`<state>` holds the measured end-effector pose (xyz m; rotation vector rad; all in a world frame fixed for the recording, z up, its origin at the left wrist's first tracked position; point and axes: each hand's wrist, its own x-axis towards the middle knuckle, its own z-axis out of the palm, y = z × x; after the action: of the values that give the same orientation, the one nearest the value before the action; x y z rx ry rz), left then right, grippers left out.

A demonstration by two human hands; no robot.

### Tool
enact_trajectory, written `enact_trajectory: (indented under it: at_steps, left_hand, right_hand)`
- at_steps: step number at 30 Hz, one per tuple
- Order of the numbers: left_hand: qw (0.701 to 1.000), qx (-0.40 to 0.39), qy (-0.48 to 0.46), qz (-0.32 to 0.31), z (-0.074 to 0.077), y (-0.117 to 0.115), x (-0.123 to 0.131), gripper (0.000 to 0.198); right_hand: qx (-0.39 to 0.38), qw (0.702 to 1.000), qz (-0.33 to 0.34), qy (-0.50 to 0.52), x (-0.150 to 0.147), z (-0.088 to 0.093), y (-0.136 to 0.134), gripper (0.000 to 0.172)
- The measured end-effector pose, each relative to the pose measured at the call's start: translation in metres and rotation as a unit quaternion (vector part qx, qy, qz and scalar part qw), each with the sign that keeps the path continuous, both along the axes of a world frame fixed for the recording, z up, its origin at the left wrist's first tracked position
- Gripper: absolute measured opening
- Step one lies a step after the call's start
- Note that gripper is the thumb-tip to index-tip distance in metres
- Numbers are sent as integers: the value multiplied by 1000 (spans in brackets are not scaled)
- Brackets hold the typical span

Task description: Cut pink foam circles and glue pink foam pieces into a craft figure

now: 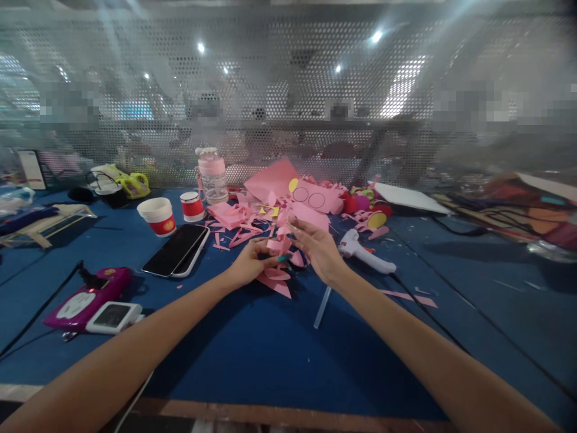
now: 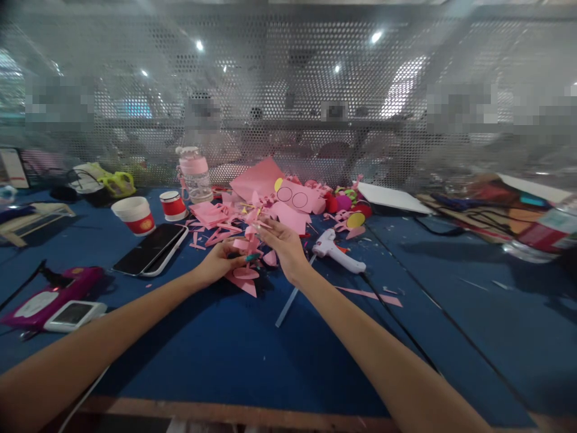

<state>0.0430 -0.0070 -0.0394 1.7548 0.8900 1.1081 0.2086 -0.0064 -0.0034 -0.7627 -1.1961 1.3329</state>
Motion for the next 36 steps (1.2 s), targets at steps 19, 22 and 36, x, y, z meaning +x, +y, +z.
enact_trajectory:
  at_steps: [19, 22, 36]
  left_hand:
    - [995, 51, 83, -19, 0, -1, -3, 9]
    - [994, 59, 92, -29, 0, -1, -4, 9]
    - [995, 55, 77, -41, -7, -3, -5, 24]
  right_hand:
    - [-15, 1000, 5, -20, -5, -2, -4, 41]
    - [-9, 1000, 4, -20, -6, -1, -7, 42]
    - [-29, 998, 51, 19, -1, 12, -10, 37]
